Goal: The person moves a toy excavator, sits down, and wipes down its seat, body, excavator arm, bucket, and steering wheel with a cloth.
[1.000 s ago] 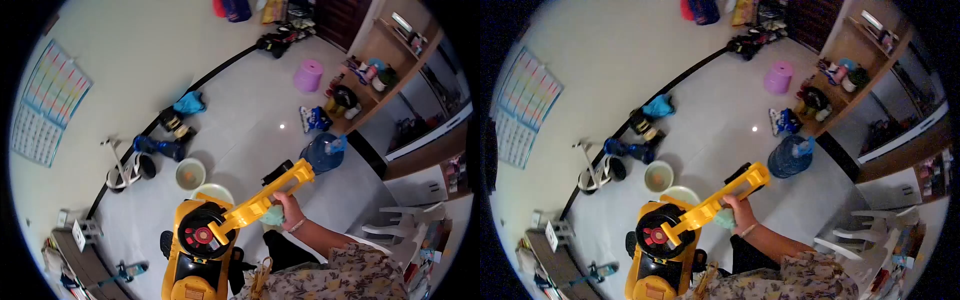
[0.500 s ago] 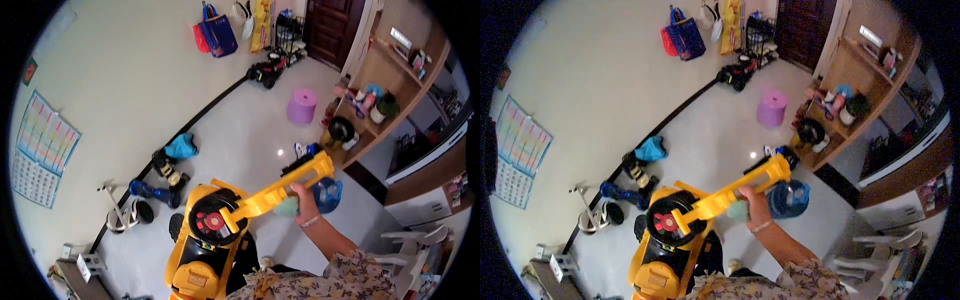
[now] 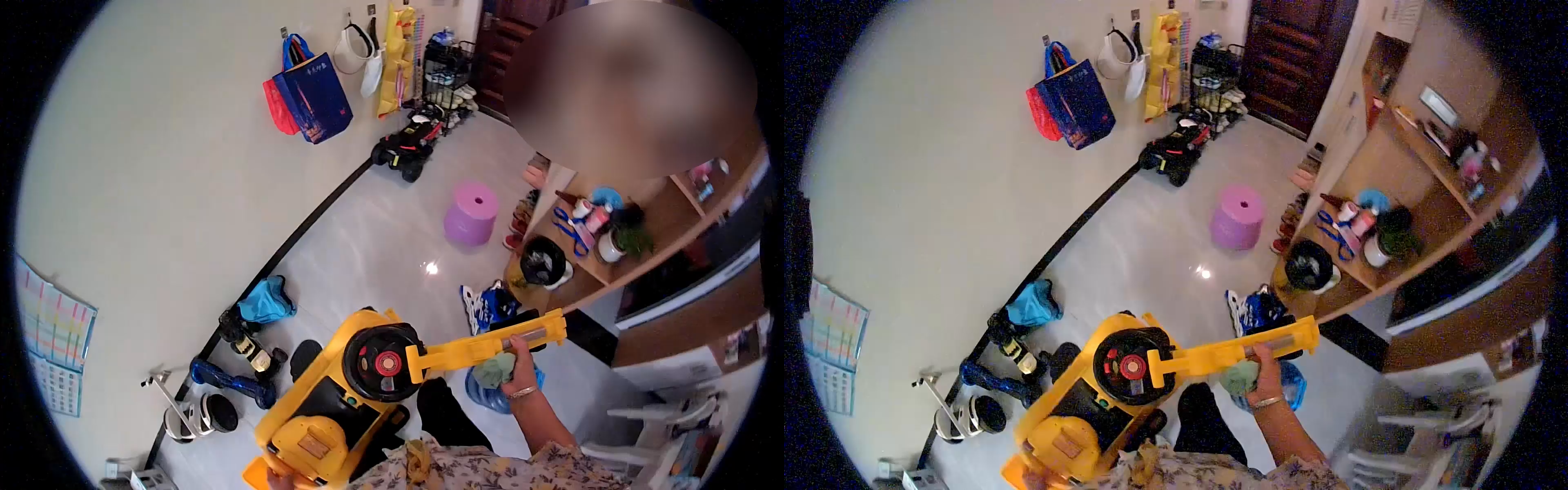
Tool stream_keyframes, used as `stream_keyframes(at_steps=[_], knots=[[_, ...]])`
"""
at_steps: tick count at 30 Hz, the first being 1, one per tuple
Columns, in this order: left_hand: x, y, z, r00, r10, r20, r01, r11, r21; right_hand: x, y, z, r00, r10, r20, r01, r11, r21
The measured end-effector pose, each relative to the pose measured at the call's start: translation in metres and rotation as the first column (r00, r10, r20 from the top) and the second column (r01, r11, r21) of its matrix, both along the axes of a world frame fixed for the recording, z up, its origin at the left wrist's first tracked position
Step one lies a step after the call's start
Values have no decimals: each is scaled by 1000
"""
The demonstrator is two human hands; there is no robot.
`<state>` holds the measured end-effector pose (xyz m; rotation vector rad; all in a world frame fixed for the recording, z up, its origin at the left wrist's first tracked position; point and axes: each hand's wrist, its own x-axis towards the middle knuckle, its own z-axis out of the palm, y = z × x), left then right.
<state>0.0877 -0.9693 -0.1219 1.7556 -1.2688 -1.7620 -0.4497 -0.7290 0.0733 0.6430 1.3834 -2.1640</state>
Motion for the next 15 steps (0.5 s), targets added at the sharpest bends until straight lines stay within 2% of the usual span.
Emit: stream_keyframes(at_steps=[3,5,7,8,11,13,15], knots=[[-30,8,9,996,87,-19,-88,995,-42,-77,-16,-17,1000,0,24,0,1000,8],[-88,0,33,976,218,11,-218,976,15,-134,-57,-23,997,81,18,-81,997,-1],[-145,-3,62,933,236,272,-260,964,54,-172,-94,-22,991,132,35,-133,991,16],[-170,-6,72,921,257,294,-288,955,67,-202,-120,-21,983,184,3,-184,983,-13],[-194,27,82,892,395,221,-428,895,125,-234,-163,2,927,345,-147,-360,928,-92],[-216,29,88,868,464,179,-487,866,114,-264,-209,-2,897,419,-142,-432,898,-77],[-228,21,89,839,491,234,-524,845,106,-278,-252,-4,856,496,-148,-508,859,-61]])
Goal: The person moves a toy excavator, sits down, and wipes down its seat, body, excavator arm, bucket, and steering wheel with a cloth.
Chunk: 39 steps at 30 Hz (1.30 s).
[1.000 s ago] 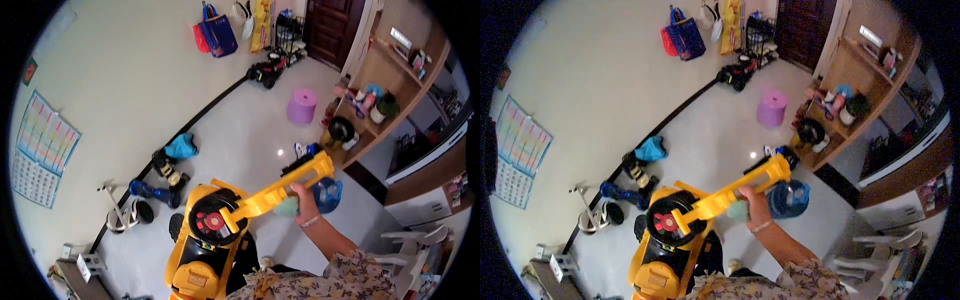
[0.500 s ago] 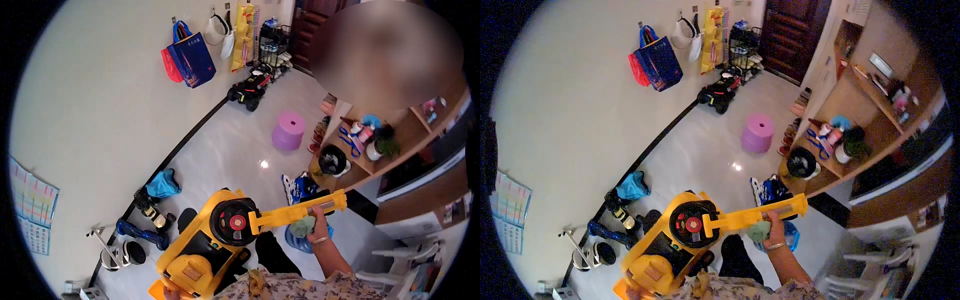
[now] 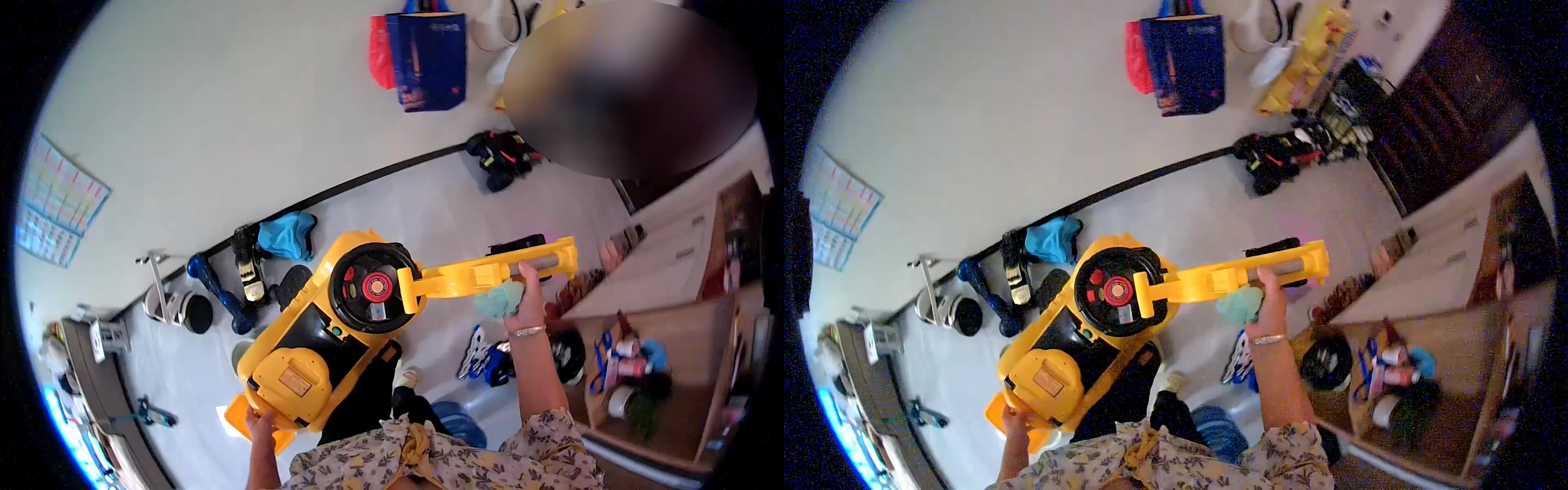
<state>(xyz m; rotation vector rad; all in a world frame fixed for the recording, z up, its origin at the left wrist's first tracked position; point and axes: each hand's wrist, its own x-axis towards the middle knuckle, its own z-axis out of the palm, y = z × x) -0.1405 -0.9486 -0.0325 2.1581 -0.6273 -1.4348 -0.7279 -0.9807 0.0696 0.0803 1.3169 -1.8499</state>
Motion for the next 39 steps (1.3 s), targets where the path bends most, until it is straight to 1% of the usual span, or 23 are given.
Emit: stream_keyframes(at_steps=[2,4,5,6,7,9,10,12,14,15,16,18,20,21,24,26,28,29,31,33,36,38,39], knots=[[6,-10,10,996,-81,24,78,992,103,10,-30,15,999,0,44,-7,988,156],[21,-29,-22,997,-69,19,67,995,74,-1,-59,-13,997,75,36,-79,987,137],[35,-39,-53,999,-29,13,29,999,16,-2,-80,-26,1000,19,3,-19,984,178],[22,-47,-58,1000,19,11,-19,1000,-22,-7,-99,-29,999,-30,-28,36,972,233],[14,-53,-60,999,33,14,-33,999,32,-20,-116,-29,999,-15,-46,27,963,268],[-1,-65,-3,998,40,50,-46,991,127,-8,-112,-19,993,35,109,-71,938,339],[8,-73,-16,998,43,55,-51,988,149,-6,-127,-23,993,37,114,-76,930,359],[24,-62,-45,996,86,23,-87,995,46,-4,-160,-26,992,50,113,-90,919,384],[7,-87,-13,992,102,71,-109,990,92,-12,-193,-40,984,77,160,-142,884,445],[8,-69,6,989,54,140,-78,982,174,-13,-167,-42,975,87,206,-174,873,456],[-4,-87,25,978,12,210,-72,957,280,-25,-185,-55,959,105,264,-225,846,482],[-22,-86,42,957,56,286,-139,950,280,-40,-210,-83,923,189,335,-348,781,518],[-33,-76,51,942,81,325,-173,948,266,-53,-238,-109,888,193,417,-404,760,508],[-40,-77,52,922,60,383,-166,954,249,-56,-258,-121,908,233,349,-398,743,538],[-52,-84,67,900,100,424,-270,892,362,-47,-314,-133,852,266,450,-501,664,555],[-59,-86,70,902,139,409,-293,893,342,-52,-350,-157,851,301,431,-513,654,556],[-77,-127,82,893,77,443,-314,813,490,-51,-383,-173,819,367,440,-567,628,533],[-54,-9,45,896,205,394,-364,848,385,-10,-299,-179,787,488,378,-616,665,423],[-61,27,19,860,410,303,-490,830,268,20,-309,-176,764,533,363,-645,632,430],[-70,70,-19,828,494,265,-553,797,242,43,-310,-182,739,582,339,-670,585,458],[-87,125,-78,793,580,188,-598,800,53,49,-296,-183,692,683,233,-690,531,493],[-85,133,-94,837,504,213,-535,835,127,58,-295,-180,581,779,236,-786,462,410],[-90,146,-111,830,497,254,-539,832,133,68,-289,-183,616,761,202,-750,490,444]])
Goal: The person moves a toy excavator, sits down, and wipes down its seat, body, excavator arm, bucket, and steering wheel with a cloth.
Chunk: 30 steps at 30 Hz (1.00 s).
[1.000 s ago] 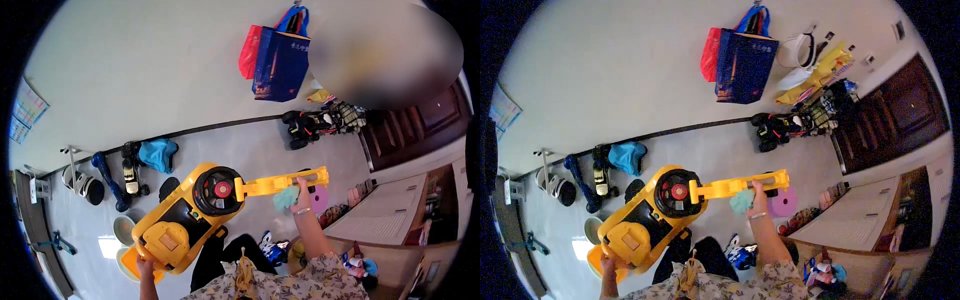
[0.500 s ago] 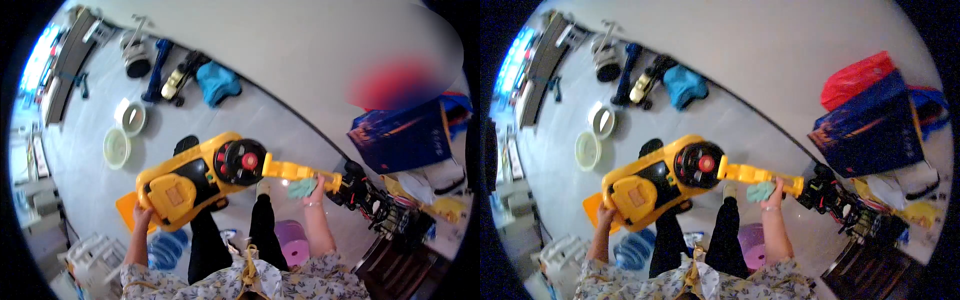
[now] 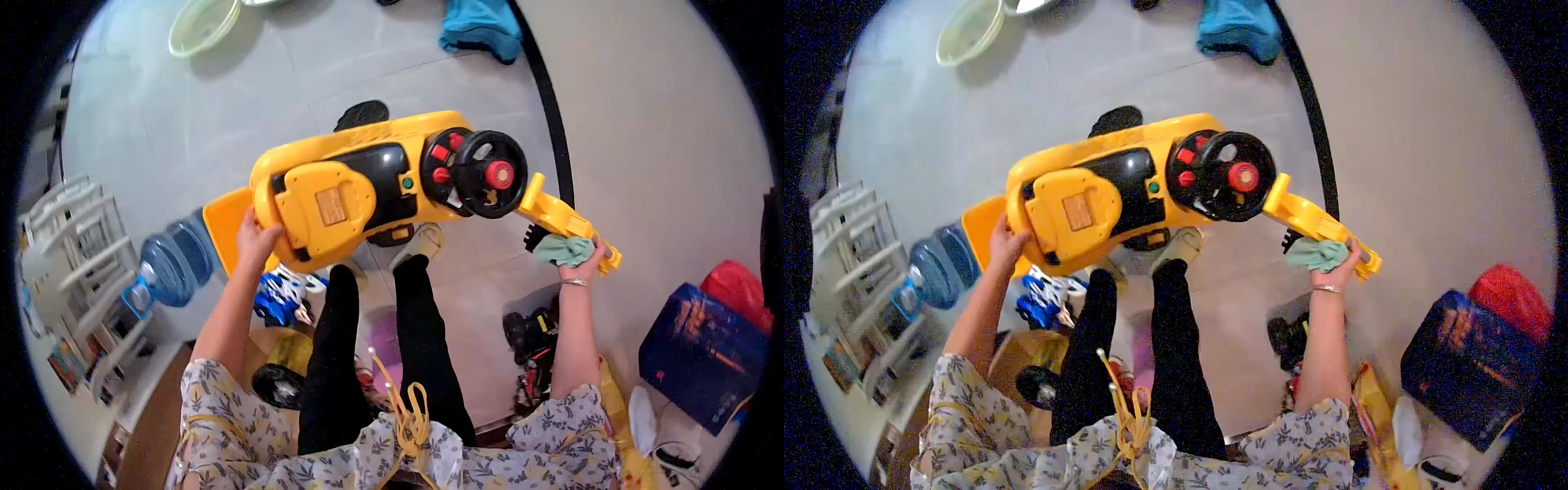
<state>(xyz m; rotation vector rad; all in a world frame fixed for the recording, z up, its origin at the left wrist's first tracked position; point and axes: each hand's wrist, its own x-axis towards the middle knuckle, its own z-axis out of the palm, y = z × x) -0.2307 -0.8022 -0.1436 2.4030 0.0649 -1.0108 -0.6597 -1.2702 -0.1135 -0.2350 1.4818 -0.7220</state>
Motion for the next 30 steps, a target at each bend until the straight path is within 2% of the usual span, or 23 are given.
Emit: stream_keyframes(at_steps=[2,4,7,9,10,11,12,17,19,21,22,23,24,25,26,28,29,30], knots=[[-3,16,-24,999,2,36,-3,1000,18,6,3,-7,1000,20,-18,-21,999,-33],[-6,28,-48,995,11,96,-7,999,-46,-10,1,-21,1000,13,-18,-15,991,-132],[1,37,-71,995,-38,87,41,999,-33,-4,-13,-24,991,60,-119,-80,982,-174],[0,45,-87,993,-3,115,14,996,-87,3,-10,-20,990,114,-79,-127,972,-199],[2,50,-93,993,-9,117,19,996,-84,9,-13,-14,985,115,-131,-141,967,-212],[1,47,-90,994,-12,108,19,997,-72,16,-14,-13,974,121,-191,-162,963,-214],[2,39,-78,998,46,38,-40,988,-146,17,-19,-14,975,151,-163,-184,959,-216],[6,52,-98,999,45,-18,-47,987,-154,52,-11,-1,960,124,-250,-196,938,-286],[6,48,-103,997,54,-50,-61,988,-143,60,-7,-6,971,111,-211,-183,913,-365],[4,56,-125,996,71,-49,-79,977,-200,-5,-19,-51,884,321,-339,-424,857,-294],[1,60,-135,996,83,-35,-89,963,-253,-20,-7,-68,780,625,33,-567,728,-385],[1,60,-137,995,90,-47,-99,960,-261,9,37,-48,878,459,-138,-479,847,-229],[2,57,-135,997,63,-44,-71,978,-198,47,85,-24,910,276,-311,-319,943,-96],[3,54,-124,999,34,-38,-39,990,-132,63,121,-8,833,389,-395,-420,907,6],[3,50,-120,998,38,-41,-43,990,-137,45,147,-22,920,334,-205,-334,942,34],[-1,43,-112,999,22,35,-20,999,-49,75,213,-20,923,382,41,-383,911,154],[-3,45,-116,997,-27,70,32,997,-73,114,244,-13,926,374,-53,-355,910,214],[-5,45,-118,996,-65,66,65,998,-9,136,262,-21,891,449,-63,-434,886,163]])
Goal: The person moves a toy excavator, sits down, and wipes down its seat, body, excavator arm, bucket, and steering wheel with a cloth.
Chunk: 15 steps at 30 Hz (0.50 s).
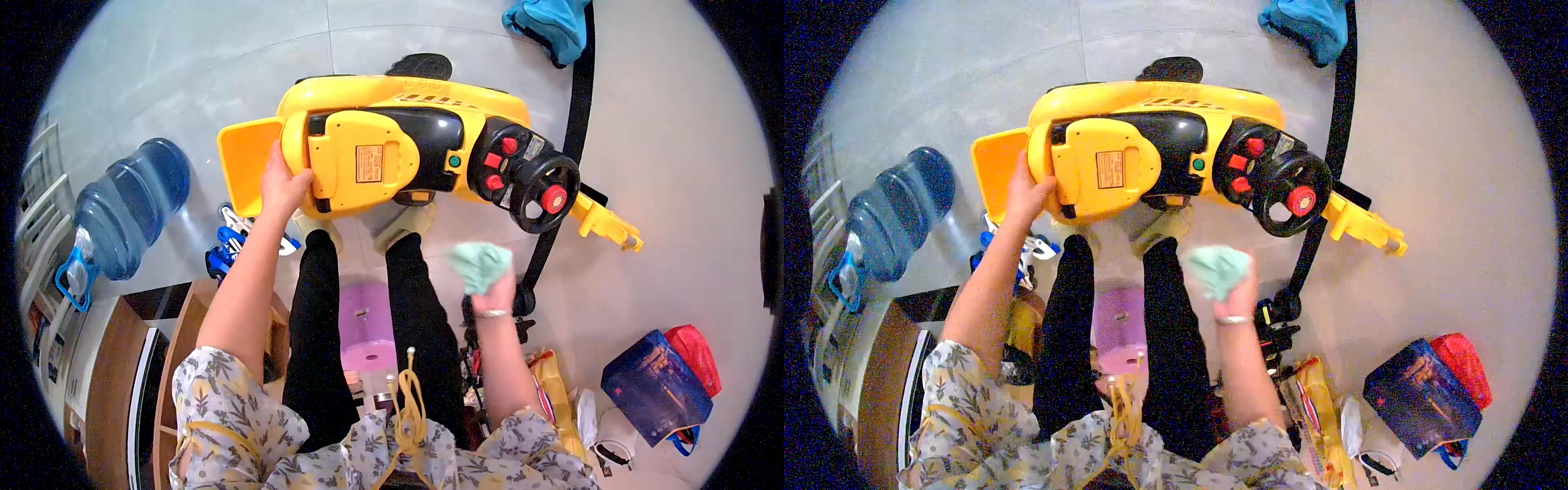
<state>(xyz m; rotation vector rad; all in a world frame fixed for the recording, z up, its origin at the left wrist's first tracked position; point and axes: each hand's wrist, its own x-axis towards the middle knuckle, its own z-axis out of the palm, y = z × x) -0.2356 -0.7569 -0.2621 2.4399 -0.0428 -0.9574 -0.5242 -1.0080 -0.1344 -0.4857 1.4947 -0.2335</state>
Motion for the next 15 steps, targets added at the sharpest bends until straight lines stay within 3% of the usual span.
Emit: stream_keyframes(at_steps=[1,2,4,5,6,7,8,9,11,12,15], knots=[[-2,-2,-2,999,-33,-2,33,998,62,47,11,11,997,-71,-1,71,997,24],[-5,-2,-3,999,-33,-10,34,997,68,77,17,3,998,-22,-65,11,986,-166],[-7,-3,-8,993,-97,62,89,989,114,129,21,-18,952,260,-161,-304,858,-415],[-5,-4,-9,993,-89,72,80,990,118,151,24,-31,844,451,-290,-532,638,-557],[-4,-4,-6,995,-91,49,86,993,84,169,26,-42,650,593,-475,-714,261,-650],[-4,-4,-2,996,-90,21,89,995,54,188,32,-53,531,658,-534,-701,-13,-714],[-3,-4,-1,996,-80,42,79,996,38,207,43,-69,444,732,-516,-629,-155,-762],[-3,1,-5,997,-64,34,62,997,55,217,55,-83,237,737,-633,-653,-362,-665],[-3,17,-21,978,-72,194,90,992,-85,224,84,-111,52,579,-813,-625,-616,-479],[0,28,-34,971,-40,235,87,977,-193,226,90,-122,51,564,-824,-591,-649,-480],[13,52,-46,969,-23,245,87,964,-253,231,100,-143,58,482,-875,-509,-739,-441]])
